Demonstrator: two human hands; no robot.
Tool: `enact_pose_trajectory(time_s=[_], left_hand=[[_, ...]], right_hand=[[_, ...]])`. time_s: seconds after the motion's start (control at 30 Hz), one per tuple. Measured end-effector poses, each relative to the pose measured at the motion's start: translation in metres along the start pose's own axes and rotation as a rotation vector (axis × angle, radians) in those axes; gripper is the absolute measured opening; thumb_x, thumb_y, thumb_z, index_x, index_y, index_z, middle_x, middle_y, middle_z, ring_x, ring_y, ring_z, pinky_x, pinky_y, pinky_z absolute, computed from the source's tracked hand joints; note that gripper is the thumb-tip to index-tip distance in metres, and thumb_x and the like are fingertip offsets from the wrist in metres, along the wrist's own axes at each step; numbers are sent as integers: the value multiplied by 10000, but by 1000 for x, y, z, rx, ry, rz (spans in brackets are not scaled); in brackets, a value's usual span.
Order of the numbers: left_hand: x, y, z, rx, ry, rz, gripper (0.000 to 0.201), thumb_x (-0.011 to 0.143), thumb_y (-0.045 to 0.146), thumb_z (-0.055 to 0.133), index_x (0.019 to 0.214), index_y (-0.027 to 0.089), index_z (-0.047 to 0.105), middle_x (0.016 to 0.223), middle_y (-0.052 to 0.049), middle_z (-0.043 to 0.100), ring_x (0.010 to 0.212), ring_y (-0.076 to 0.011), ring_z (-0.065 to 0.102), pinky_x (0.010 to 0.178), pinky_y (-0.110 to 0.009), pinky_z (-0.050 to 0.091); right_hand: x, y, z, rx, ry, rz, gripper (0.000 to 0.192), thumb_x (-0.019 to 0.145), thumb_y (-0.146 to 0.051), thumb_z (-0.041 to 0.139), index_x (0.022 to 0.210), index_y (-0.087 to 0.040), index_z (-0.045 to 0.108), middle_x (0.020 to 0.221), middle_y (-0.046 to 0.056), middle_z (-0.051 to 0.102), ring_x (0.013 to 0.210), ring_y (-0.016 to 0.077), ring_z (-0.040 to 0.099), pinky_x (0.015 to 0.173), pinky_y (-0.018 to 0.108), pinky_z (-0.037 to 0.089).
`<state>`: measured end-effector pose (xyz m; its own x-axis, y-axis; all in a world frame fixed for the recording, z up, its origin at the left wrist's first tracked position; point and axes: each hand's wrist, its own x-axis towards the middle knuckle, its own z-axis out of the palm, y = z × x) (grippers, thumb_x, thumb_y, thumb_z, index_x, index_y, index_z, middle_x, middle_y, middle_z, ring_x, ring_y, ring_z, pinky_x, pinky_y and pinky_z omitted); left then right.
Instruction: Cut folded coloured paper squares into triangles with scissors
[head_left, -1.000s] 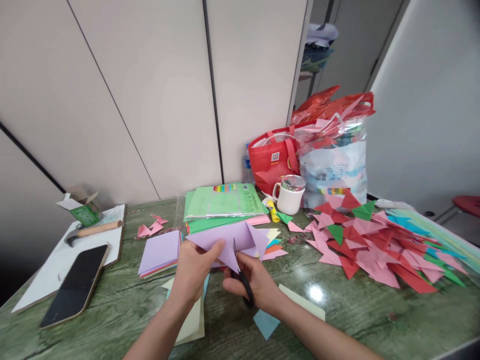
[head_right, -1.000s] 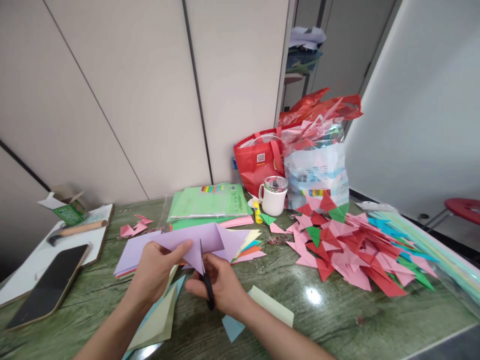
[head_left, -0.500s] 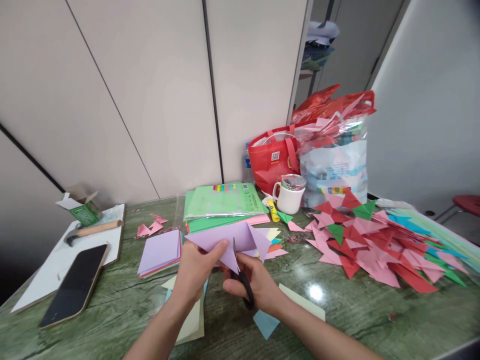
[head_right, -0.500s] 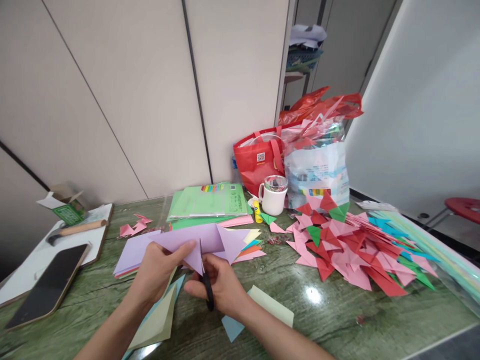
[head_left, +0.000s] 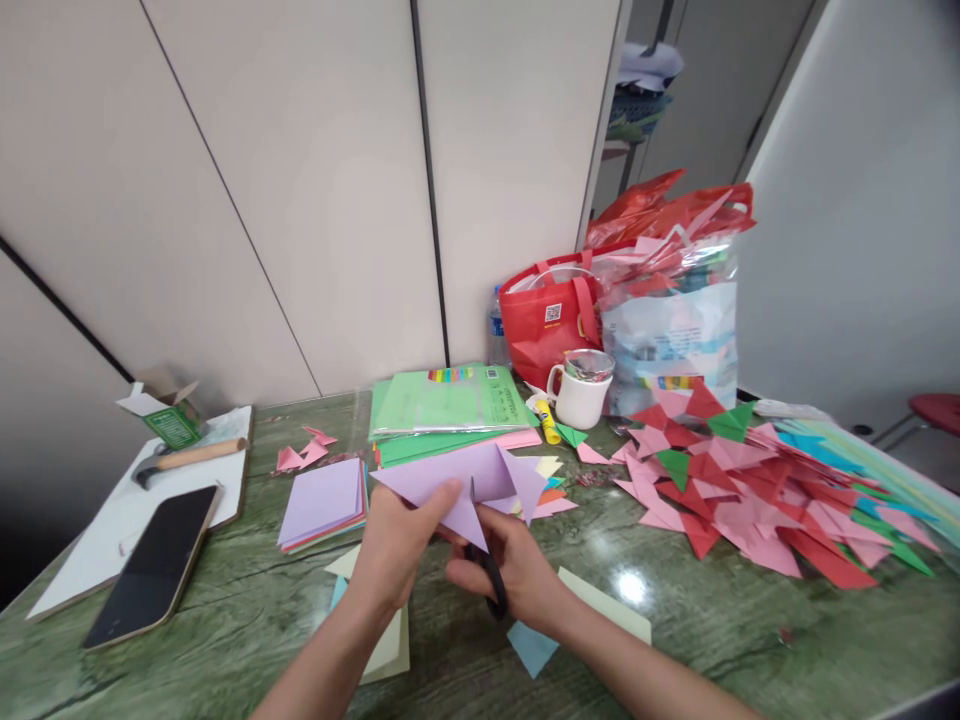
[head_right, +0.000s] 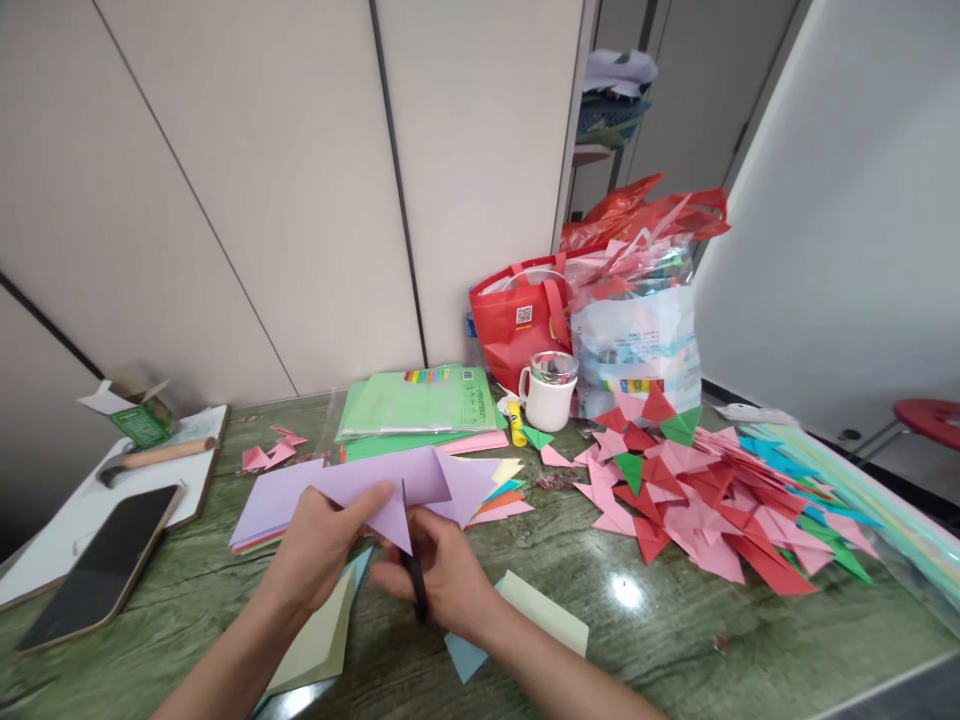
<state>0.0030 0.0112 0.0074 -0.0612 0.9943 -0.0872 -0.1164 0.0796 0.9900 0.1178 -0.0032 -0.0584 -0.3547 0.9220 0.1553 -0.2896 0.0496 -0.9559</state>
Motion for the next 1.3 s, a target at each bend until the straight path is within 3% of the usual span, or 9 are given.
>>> enact_pose_trajectory(time_s=[0.47, 1.3], left_hand=[[3, -5, -2, 85, 30, 68, 259, 594, 218, 724, 806, 89, 651, 641, -20, 662, 501, -130, 558, 428, -223, 459], [0, -2, 1, 23, 19, 27, 249, 588, 186, 711, 804, 88, 638, 581, 7, 643, 443, -109, 543, 392, -207, 456]], right_hand=[[0, 6, -2, -48, 15, -19, 383, 586, -376, 784, 769, -158, 528, 617, -49, 445, 551, 98, 375, 508, 211, 314], [1, 12, -1, -44, 42, -55, 294, 631, -295, 727, 714, -164, 478, 606, -56, 419, 538, 83, 333, 489, 201, 261]])
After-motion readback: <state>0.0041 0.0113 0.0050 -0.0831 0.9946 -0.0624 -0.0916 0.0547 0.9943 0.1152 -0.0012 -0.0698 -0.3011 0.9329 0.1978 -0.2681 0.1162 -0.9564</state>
